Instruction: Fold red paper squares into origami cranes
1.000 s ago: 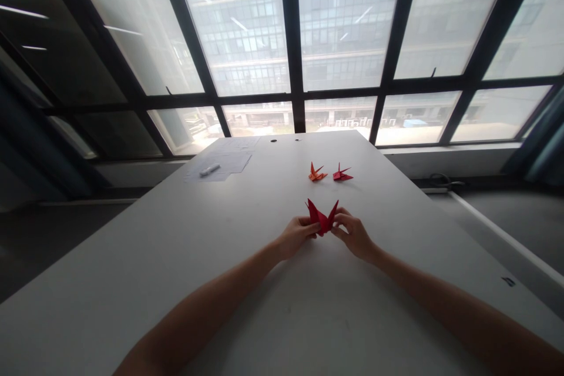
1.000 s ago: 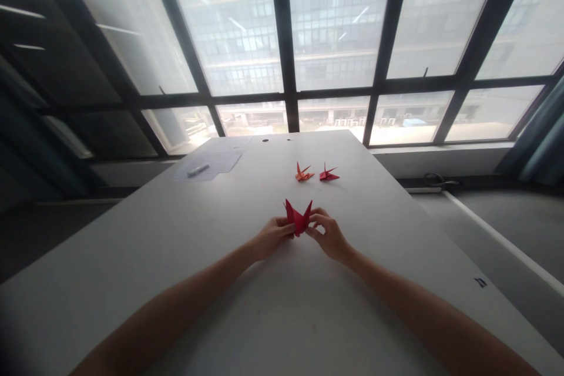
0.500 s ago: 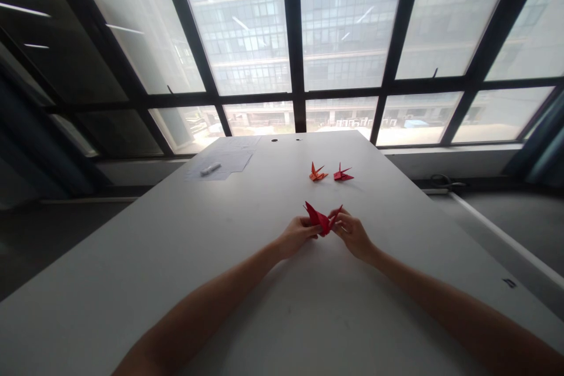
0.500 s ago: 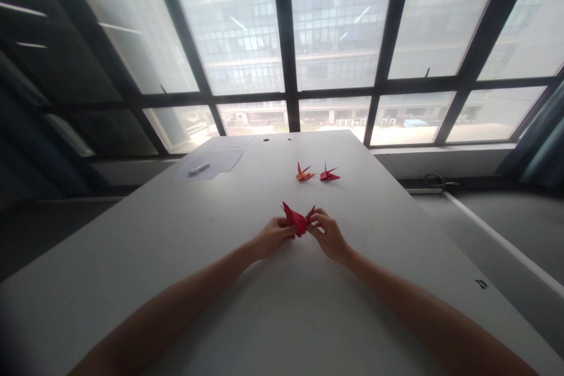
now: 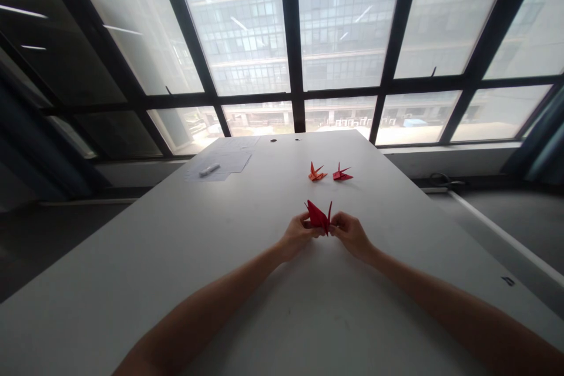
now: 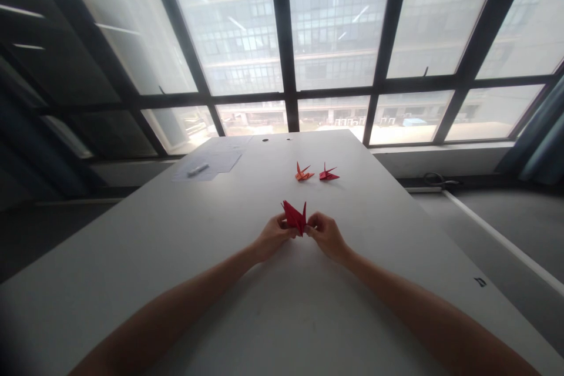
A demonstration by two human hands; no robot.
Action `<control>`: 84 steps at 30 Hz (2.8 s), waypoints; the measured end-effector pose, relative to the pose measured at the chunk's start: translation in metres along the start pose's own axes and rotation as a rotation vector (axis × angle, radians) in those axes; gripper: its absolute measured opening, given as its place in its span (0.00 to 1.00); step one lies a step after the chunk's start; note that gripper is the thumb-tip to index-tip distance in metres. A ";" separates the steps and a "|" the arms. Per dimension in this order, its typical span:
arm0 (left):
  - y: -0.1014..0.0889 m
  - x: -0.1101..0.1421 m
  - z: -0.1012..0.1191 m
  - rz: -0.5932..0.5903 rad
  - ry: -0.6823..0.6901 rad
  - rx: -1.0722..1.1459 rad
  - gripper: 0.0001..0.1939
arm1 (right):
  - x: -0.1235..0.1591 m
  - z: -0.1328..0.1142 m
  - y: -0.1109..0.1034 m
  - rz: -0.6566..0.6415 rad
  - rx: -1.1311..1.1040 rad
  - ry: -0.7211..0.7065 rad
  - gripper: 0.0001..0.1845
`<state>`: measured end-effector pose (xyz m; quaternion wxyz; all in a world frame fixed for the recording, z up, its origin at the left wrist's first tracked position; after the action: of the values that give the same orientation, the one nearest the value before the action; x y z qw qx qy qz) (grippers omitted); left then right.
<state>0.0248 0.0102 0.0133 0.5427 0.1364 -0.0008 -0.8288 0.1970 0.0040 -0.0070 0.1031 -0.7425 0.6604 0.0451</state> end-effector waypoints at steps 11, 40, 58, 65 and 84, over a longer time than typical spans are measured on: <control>0.000 0.001 -0.004 -0.045 -0.023 -0.105 0.15 | 0.002 -0.003 0.004 -0.008 0.033 0.044 0.13; 0.005 0.006 0.009 -0.271 -0.163 -0.281 0.23 | 0.002 -0.008 0.003 -0.117 -0.131 0.145 0.20; 0.002 0.004 0.003 -0.260 -0.130 -0.271 0.25 | 0.002 -0.009 -0.003 0.031 -0.114 0.151 0.21; 0.002 0.004 0.004 -0.186 -0.120 -0.279 0.26 | 0.003 -0.007 0.002 -0.084 -0.037 0.167 0.26; -0.002 0.002 -0.006 -0.068 -0.012 -0.227 0.20 | -0.002 0.005 0.000 -0.048 0.065 0.133 0.23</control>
<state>0.0238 0.0102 0.0065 0.5263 0.0694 0.0944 -0.8422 0.1976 0.0067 -0.0116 0.0842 -0.7558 0.6488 -0.0282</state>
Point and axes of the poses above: each hand's wrist, its own x-axis away from the middle knuckle, its own y-axis out of the palm, z = x × y, the point moved 3 cm from there along -x, towards the middle knuckle, and after that the axes turned 9 degrees about y, right-handed, at the moved point
